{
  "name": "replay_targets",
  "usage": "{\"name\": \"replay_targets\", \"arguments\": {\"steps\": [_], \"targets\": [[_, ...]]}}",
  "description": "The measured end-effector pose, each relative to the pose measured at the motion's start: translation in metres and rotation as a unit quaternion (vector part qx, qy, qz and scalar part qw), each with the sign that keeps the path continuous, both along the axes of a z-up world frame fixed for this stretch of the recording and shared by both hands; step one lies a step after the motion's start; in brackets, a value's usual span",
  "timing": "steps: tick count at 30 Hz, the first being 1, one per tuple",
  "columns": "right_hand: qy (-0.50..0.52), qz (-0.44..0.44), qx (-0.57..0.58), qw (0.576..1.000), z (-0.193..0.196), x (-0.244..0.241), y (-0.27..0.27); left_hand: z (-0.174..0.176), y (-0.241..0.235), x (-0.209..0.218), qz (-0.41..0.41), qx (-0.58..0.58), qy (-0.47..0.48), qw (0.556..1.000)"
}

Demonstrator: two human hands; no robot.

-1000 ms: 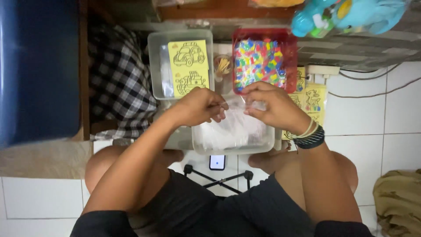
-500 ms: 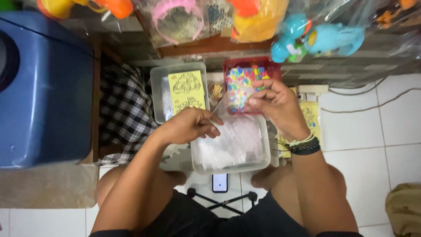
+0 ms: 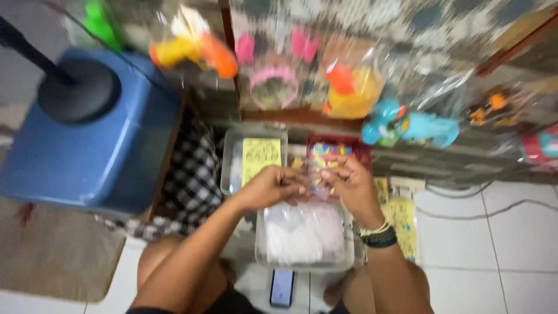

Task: The person sits on the floor and packs small colorful plastic blocks into clear plastic bags. They place a yellow paper with a cartoon drawing into each bag, seal it, and set it aside. The person repeats this process with different cartoon drawings and blocks.

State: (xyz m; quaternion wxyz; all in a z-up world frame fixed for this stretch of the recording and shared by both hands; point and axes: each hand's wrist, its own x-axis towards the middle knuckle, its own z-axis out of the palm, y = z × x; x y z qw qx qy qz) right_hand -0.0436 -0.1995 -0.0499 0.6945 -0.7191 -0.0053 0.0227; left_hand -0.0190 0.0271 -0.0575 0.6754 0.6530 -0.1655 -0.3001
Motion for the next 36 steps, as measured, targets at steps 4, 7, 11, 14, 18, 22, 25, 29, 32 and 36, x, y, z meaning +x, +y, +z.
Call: {"name": "replay_targets", "arguments": {"steps": [4, 7, 11, 14, 18, 22, 25, 29, 32, 36], "targets": [[-0.031, -0.01, 0.034, 0.999, -0.007, 0.003, 0.001, 0.0, 0.005, 0.005, 0.022, 0.032, -0.035, 0.999], [-0.049, -0.024, 0.062, 0.997, 0.001, 0.0, 0.003, -0.001, 0.01, 0.009, 0.05, 0.063, -0.068, 0.994], [-0.079, -0.016, 0.093, 0.992, 0.002, -0.006, 0.012, 0.001, 0.012, 0.009, 0.091, 0.052, -0.027, 0.994], [-0.053, 0.01, 0.039, 0.998, 0.013, -0.013, 0.013, 0.027, 0.016, -0.005, 0.099, 0.055, -0.027, 0.993], [-0.063, 0.007, 0.05, 0.997, 0.008, -0.011, 0.018, 0.015, 0.016, -0.001, 0.09, 0.004, 0.014, 0.996], [-0.05, 0.015, 0.058, 0.997, -0.005, -0.008, 0.022, 0.01, 0.014, 0.002, 0.088, 0.009, 0.003, 0.996], [-0.048, 0.015, 0.037, 0.998, -0.026, -0.003, 0.026, -0.006, 0.012, 0.006, 0.102, -0.003, -0.003, 0.995], [-0.105, 0.001, -0.042, 0.994, -0.069, 0.006, 0.025, -0.03, 0.014, 0.015, 0.098, 0.084, -0.232, 0.964], [-0.083, 0.02, 0.005, 0.996, -0.036, -0.009, 0.036, -0.073, 0.006, 0.024, 0.14, -0.029, -0.001, 0.99], [0.005, -0.005, -0.08, 0.997, 0.014, -0.021, 0.039, -0.036, 0.004, 0.019, 0.15, 0.029, 0.014, 0.988]]}}
